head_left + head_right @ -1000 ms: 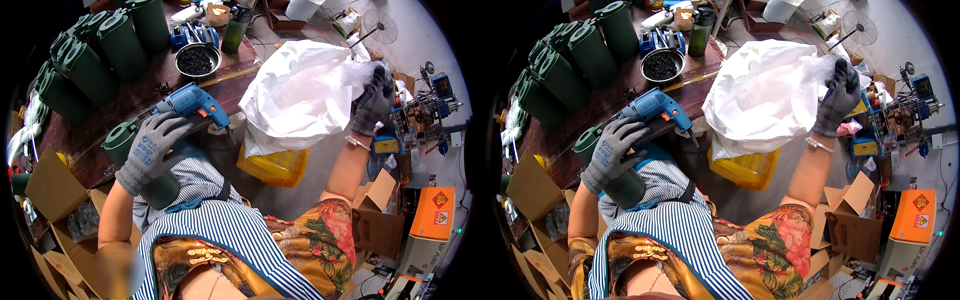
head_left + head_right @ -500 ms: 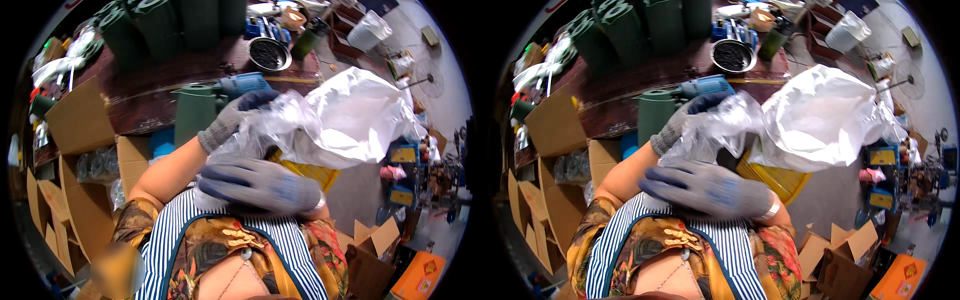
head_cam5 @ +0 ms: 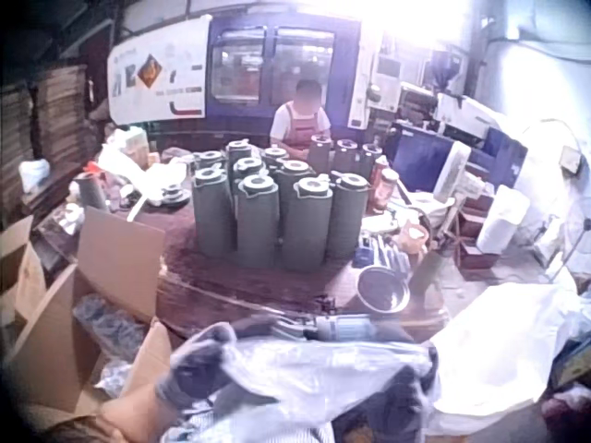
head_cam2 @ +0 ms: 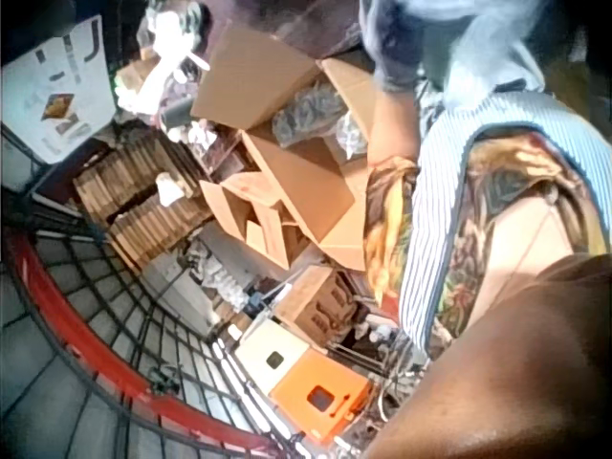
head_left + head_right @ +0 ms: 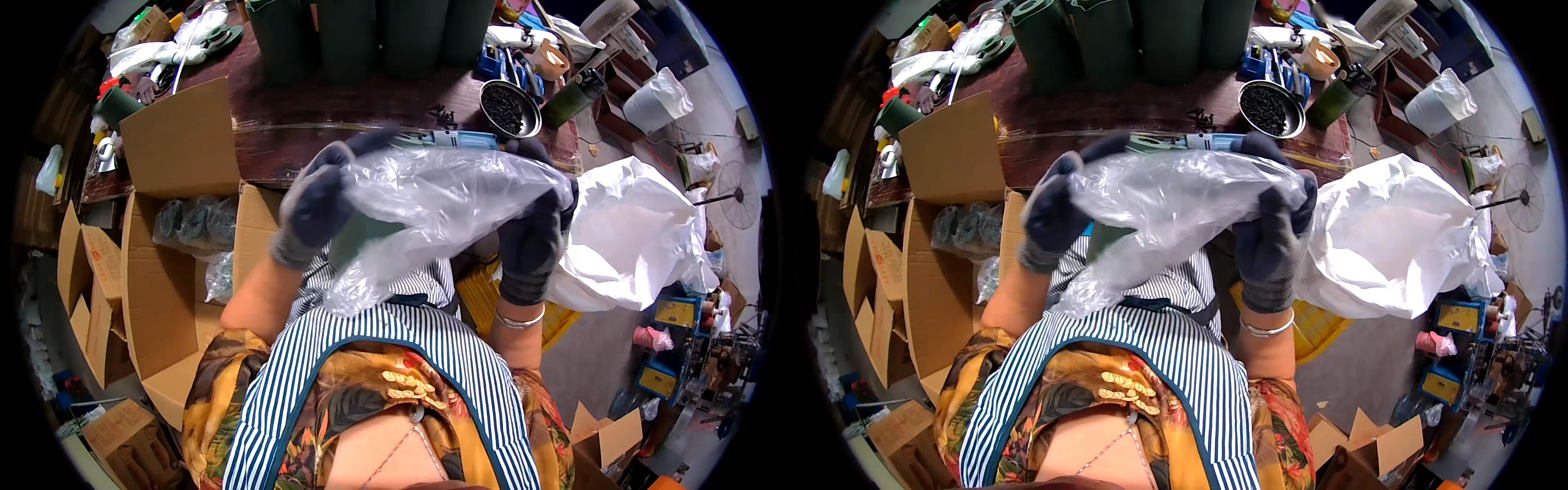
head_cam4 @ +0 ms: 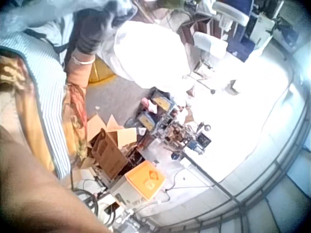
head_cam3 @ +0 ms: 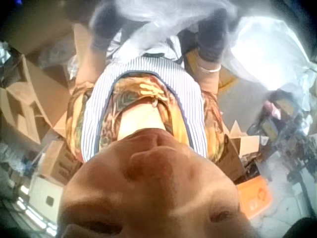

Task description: The person attaches wooden handles to green thermal flasks using a power drill, places the completed flasks into plastic bags, and packs them into a cardboard box.

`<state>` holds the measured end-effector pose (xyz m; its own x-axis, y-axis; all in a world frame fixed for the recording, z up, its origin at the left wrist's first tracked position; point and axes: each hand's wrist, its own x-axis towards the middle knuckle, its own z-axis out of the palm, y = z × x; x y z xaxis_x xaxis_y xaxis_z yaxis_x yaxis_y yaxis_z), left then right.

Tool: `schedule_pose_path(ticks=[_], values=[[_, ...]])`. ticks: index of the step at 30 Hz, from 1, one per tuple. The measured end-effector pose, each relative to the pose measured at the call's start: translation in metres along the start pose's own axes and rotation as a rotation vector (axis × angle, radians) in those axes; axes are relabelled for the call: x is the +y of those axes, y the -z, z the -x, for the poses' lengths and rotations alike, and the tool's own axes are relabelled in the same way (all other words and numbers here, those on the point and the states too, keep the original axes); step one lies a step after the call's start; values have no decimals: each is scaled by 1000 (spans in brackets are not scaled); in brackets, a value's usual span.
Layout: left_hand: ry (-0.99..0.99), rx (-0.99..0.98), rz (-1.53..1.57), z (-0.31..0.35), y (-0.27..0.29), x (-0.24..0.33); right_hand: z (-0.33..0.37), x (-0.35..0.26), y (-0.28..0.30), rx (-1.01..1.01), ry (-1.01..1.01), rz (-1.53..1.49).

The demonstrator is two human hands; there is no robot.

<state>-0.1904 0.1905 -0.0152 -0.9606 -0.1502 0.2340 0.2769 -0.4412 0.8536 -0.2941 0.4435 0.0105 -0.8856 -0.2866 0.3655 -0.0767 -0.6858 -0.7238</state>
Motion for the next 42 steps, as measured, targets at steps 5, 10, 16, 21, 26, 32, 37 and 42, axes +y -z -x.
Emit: schedule_pose_path(ticks=[5,10,16,21,26,32,37,42], values=[[63,-362,121,39,54,52,32,51,23,-130,-341,-98],[184,-156,169,-13,85,23,22,63,-16,-380,-411,88],[372,-14,175,-87,108,-54,-16,129,67,113,-515,-203],[431,211,-158,-33,103,-63,42,155,60,407,-689,138],[43,141,-891,64,159,-72,34,111,21,34,-854,-206],[985,209,-1097,167,90,-31,118,131,29,-128,-881,574],[234,309,-1815,114,163,20,108,101,15,-1127,-250,1466],[236,-528,-1141,-94,78,43,99,119,1,-1610,80,1339]])
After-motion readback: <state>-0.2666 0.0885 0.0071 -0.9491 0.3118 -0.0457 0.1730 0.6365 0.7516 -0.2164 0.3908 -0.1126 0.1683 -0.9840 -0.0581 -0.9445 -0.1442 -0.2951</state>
